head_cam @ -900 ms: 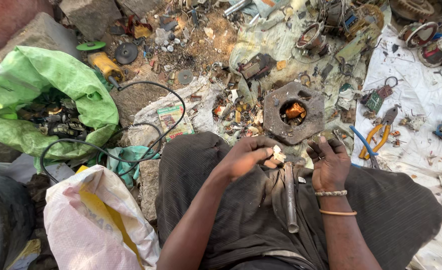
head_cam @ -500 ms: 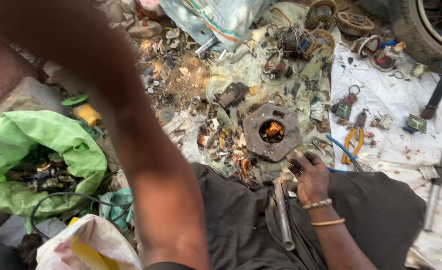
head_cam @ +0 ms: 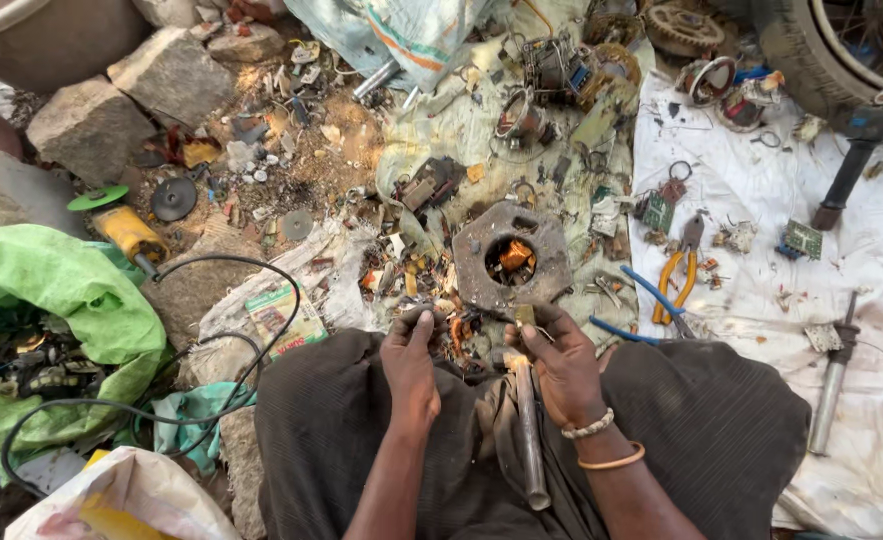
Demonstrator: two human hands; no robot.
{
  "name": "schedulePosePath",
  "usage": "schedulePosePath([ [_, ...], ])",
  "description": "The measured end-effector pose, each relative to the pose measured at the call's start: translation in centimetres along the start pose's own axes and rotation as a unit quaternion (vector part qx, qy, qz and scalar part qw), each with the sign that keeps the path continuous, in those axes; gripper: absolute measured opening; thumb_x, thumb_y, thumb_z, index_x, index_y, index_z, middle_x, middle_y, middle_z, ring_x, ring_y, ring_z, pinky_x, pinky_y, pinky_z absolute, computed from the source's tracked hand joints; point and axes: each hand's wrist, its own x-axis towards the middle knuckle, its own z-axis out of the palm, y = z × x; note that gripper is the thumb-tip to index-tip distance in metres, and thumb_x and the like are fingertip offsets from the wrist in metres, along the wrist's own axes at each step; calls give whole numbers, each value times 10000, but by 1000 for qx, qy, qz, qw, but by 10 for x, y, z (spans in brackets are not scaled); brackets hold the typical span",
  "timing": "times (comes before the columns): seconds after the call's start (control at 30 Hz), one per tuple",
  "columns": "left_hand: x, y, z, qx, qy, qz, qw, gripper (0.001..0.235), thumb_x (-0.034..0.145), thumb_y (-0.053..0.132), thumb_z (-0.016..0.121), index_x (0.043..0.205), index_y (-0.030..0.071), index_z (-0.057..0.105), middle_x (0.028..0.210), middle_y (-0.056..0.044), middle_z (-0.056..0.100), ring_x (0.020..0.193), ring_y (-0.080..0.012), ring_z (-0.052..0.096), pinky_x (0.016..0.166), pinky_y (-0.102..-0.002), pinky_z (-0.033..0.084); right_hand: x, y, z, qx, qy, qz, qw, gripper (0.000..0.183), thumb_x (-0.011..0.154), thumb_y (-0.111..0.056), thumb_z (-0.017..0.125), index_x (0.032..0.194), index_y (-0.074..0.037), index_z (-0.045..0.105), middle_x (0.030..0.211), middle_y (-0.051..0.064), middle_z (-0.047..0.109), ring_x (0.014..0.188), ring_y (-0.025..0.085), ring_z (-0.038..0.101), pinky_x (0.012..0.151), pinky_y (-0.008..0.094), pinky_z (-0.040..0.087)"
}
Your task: The person sits on the ground and uses pliers and a hammer to strip copper wire from a coil. The person repeatedly bends and pulls the wire to separate the copper strands from the insulation, then places the stripped copper into a metal container.
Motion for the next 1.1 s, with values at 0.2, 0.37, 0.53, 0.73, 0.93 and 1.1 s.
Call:
schedulePosePath([
  [0.2, -9, -14, 11, 6, -152, 39, 988, 250, 987, 198, 681, 1154, 15, 714, 1038, -77, 762, 953, -156, 714, 900, -310, 568, -11, -10, 3, -59, 26, -25, 998, 417, 904, 36, 720, 1303, 27, 601, 1122, 154, 716, 1016, 249, 741, 865, 411, 669],
  [0.37, -29, 3, 28, 52, -259, 32, 964, 283, 991, 224, 681, 1204, 39, 708, 1074, -38, 752, 989, -109, 704, 911, -265, 564, -15, -11, 5, 10, 8, -6, 1000, 402, 893, 39, 742, 1269, 25, 602, 1161, 161, 717, 1020, 265, 735, 889, 420, 652],
  [0.53, -21, 1, 33, 143, -274, 121, 943, 307, 938, 170, 778, 1189, 6, 713, 1101, -45, 748, 990, -114, 700, 884, -258, 577, -10, -18, -5, 155, -39, 89, 983, 256, 985, -81, 674, 1229, -10, 638, 1194, 146, 721, 1107, 295, 717, 966, 462, 599],
  [0.73, -37, 7, 25, 189, -122, 119, 967, 325, 945, 251, 796, 1178, 38, 719, 1021, -62, 773, 889, -135, 709, 816, -283, 589, -10, -16, -8, 236, -70, 109, 963, 124, 982, -77, 679, 1105, -65, 692, 1234, 141, 710, 1224, 289, 688, 1087, 445, 550],
  [0.93, -64, 2, 33, 323, -198, 204, 903, 479, 842, 194, 840, 1266, 49, 670, 1150, -73, 746, 1052, -169, 720, 907, -326, 559, -6, -6, -15, 225, -58, 112, 966, 120, 979, -57, 702, 1097, -76, 708, 1252, 152, 727, 1173, 303, 652, 995, 426, 544],
  [1.1, -51, 9, 24, 363, -224, 222, 877, 240, 900, 221, 798, 1097, 85, 786, 964, -71, 746, 892, -184, 734, 820, -325, 567, -6, -4, -16, 205, -70, 81, 973, 113, 977, -36, 712, 1086, -66, 702, 1217, 127, 717, 1224, 292, 670, 999, 440, 544],
])
